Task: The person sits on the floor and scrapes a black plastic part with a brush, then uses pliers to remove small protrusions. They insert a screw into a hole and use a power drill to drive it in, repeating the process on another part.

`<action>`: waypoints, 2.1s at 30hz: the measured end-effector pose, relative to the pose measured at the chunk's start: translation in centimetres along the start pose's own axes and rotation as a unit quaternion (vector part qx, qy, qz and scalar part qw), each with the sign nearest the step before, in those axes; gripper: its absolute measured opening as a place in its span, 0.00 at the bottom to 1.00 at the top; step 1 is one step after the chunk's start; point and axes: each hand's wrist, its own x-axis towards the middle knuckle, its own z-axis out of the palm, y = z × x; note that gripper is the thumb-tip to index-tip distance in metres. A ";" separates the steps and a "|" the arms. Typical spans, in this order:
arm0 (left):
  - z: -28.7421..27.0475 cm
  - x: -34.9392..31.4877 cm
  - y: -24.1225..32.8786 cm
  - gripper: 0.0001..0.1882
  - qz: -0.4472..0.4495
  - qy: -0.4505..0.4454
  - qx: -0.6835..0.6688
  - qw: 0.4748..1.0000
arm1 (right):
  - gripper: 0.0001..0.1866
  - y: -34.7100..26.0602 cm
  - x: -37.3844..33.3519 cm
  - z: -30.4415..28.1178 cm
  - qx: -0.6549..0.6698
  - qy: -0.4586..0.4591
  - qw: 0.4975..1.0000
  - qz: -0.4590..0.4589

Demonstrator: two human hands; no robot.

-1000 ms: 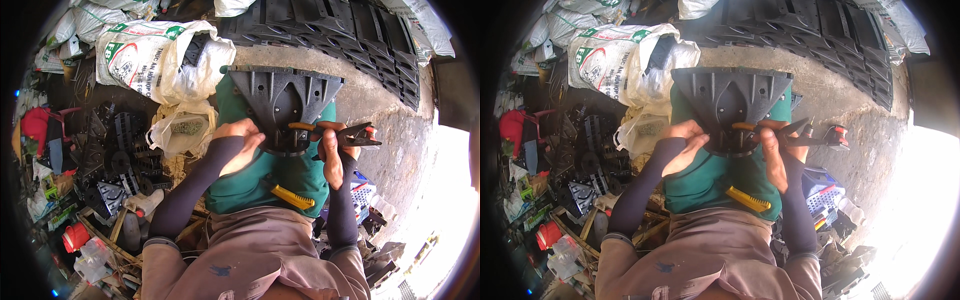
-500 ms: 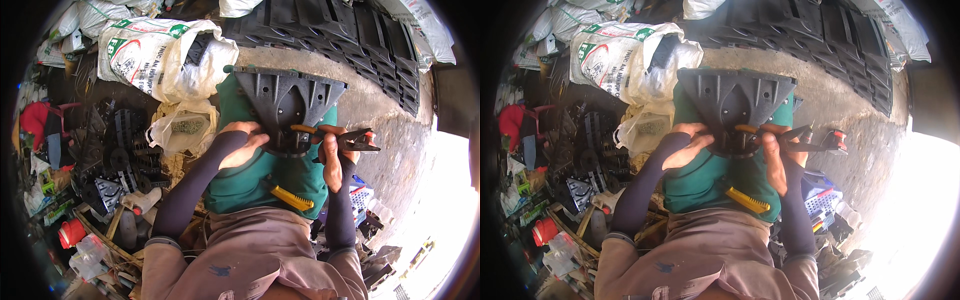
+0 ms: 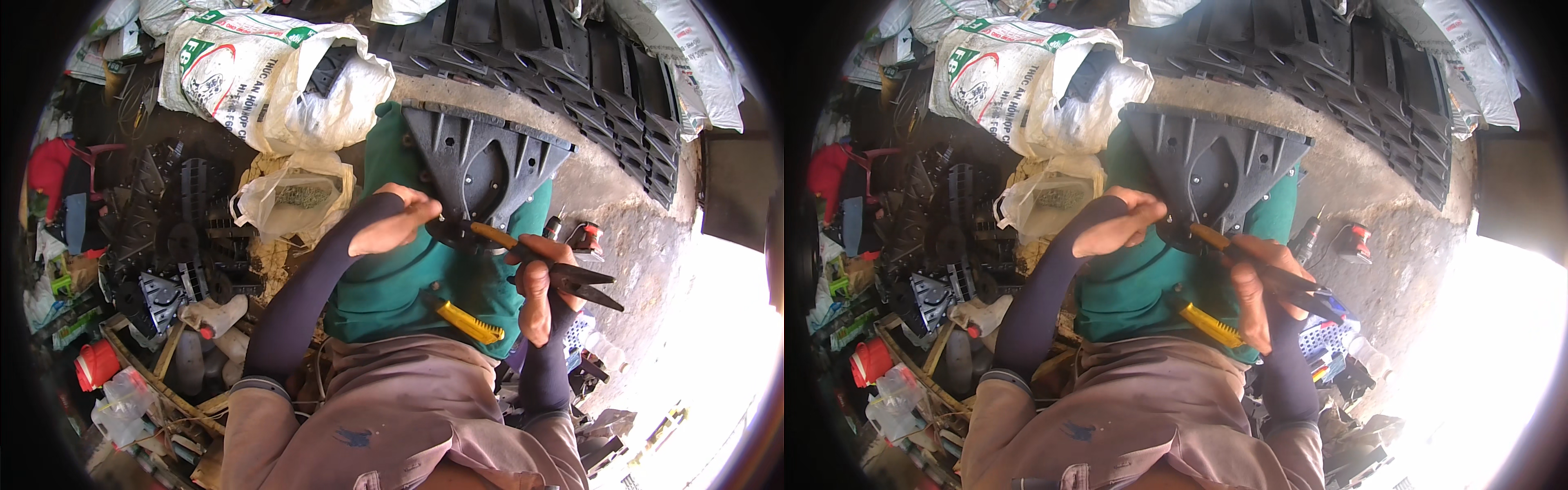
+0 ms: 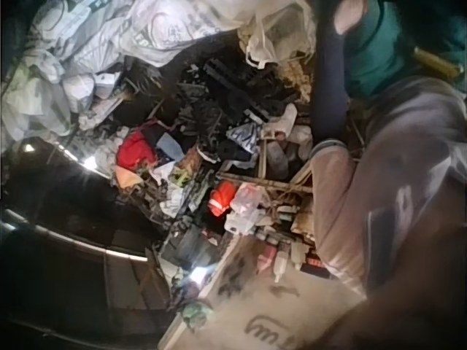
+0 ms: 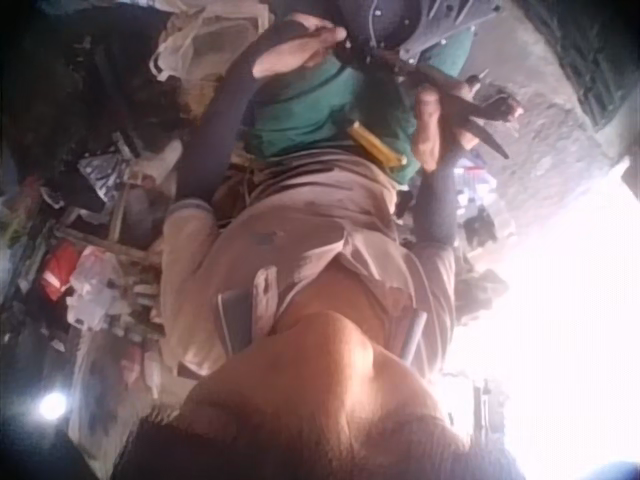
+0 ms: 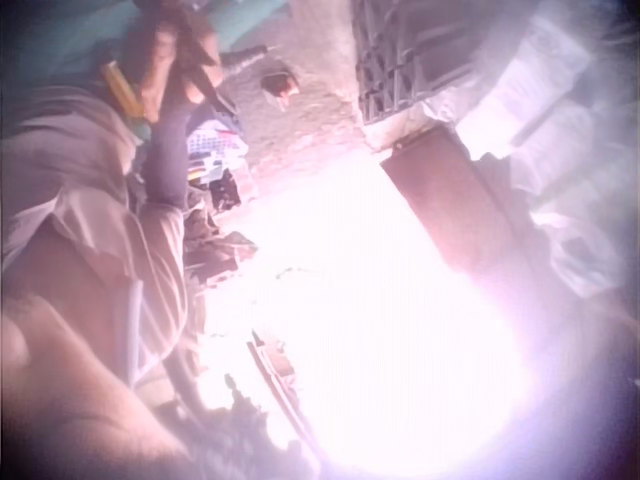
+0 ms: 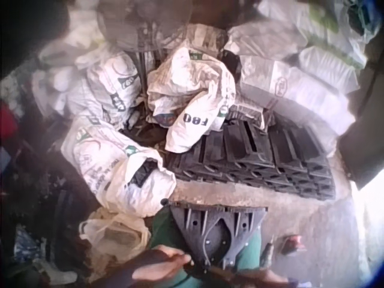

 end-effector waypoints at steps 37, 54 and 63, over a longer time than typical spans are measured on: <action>-3.8 -2.1 -5.9 0.20 0.117 0.128 -0.576 0.799 | 0.23 -0.5 0.2 1.2 0.026 0.097 0.995 0.019; -1.8 -3.2 -3.3 0.16 0.027 0.146 -0.346 0.926 | 0.26 1.5 2.0 1.4 0.076 0.116 0.987 0.083; 0.3 -1.0 -0.6 0.14 0.107 0.138 -0.386 0.906 | 0.25 2.0 2.0 1.1 0.069 0.122 0.985 0.103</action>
